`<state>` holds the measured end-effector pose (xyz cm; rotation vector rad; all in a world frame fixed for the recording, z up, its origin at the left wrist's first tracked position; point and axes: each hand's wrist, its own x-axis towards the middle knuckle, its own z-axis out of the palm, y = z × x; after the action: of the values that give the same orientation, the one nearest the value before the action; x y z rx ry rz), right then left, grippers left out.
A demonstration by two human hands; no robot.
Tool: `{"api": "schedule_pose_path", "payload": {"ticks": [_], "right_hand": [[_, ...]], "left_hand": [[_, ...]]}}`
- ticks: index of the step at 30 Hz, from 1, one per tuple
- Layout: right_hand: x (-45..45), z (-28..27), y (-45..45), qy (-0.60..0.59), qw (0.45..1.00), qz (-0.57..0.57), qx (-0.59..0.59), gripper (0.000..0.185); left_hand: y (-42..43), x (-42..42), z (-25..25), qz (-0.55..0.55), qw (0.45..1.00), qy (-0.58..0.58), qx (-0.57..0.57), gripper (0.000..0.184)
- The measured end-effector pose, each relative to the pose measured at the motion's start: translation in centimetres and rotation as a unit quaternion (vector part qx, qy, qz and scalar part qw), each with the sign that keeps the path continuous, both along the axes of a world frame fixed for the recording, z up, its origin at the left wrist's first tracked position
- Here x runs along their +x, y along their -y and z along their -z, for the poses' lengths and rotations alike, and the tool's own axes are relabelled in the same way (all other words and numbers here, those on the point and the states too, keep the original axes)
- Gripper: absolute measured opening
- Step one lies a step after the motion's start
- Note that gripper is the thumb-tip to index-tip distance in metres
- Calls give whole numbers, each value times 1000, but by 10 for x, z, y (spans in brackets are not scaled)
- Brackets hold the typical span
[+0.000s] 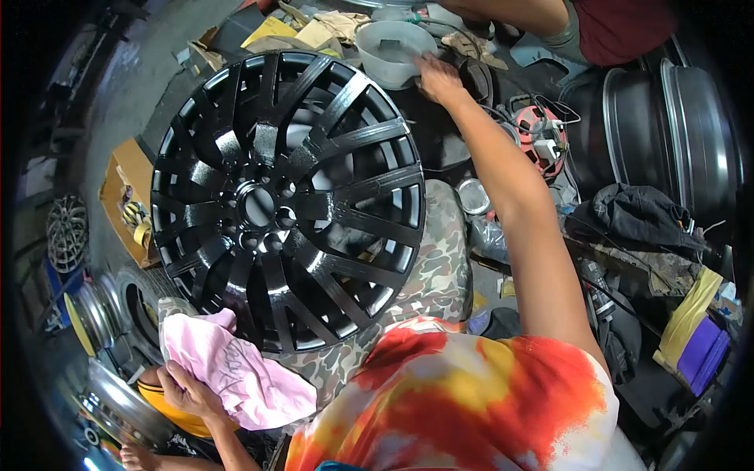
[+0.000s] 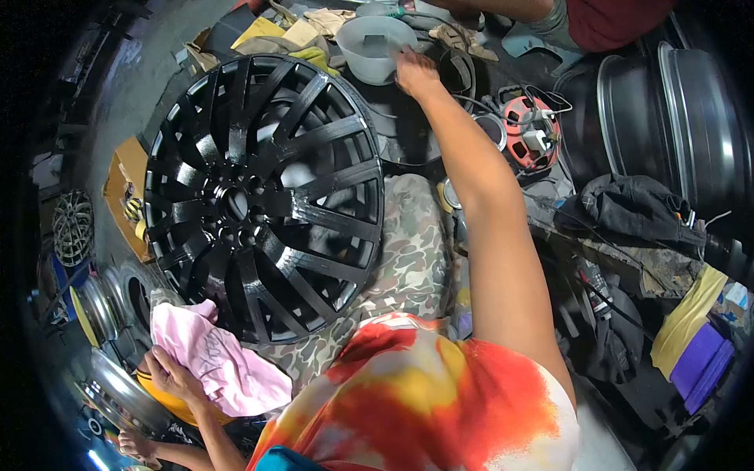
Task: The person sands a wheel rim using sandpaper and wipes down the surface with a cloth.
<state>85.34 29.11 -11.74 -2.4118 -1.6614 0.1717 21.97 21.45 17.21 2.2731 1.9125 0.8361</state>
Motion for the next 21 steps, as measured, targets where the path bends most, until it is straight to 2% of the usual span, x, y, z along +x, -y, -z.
{"api": "schedule_pose_path", "payload": {"ticks": [3, 7, 8, 15, 17, 18, 20, 21], "right_hand": [[17, 11, -12, -19, 999, -27, -36, 31], [12, 18, 11, -20, 998, -49, 41, 23], [8, 16, 23, 10, 995, -60, 76, 22], [5, 17, 73, 38, 984, -118, 127, 16], [3, 0, 75, 17, 993, -115, 33, 18], [0, -14, 74, 17, 993, -113, 31, 18], [-5, -49, 66, -42, 989, -81, -117, 24], [-2, -57, 60, -43, 989, -81, -118, 24]], "left_hand": [[-1, -4, 2, -11, 1000, 4, -14, 40], [-4, 0, 1, 6, 1000, 24, -17, 39], [-4, 2, 0, 17, 999, 30, -11, 39], [-7, -1, 2, 10, 1000, 24, -15, 39], [-7, 4, 0, 9, 1000, 11, -7, 39], [-7, 7, 0, 6, 1000, -2, 4, 39], [-8, 11, -1, 8, 1000, -15, 12, 39], [-8, 12, -1, 8, 999, -27, 22, 39]]}}
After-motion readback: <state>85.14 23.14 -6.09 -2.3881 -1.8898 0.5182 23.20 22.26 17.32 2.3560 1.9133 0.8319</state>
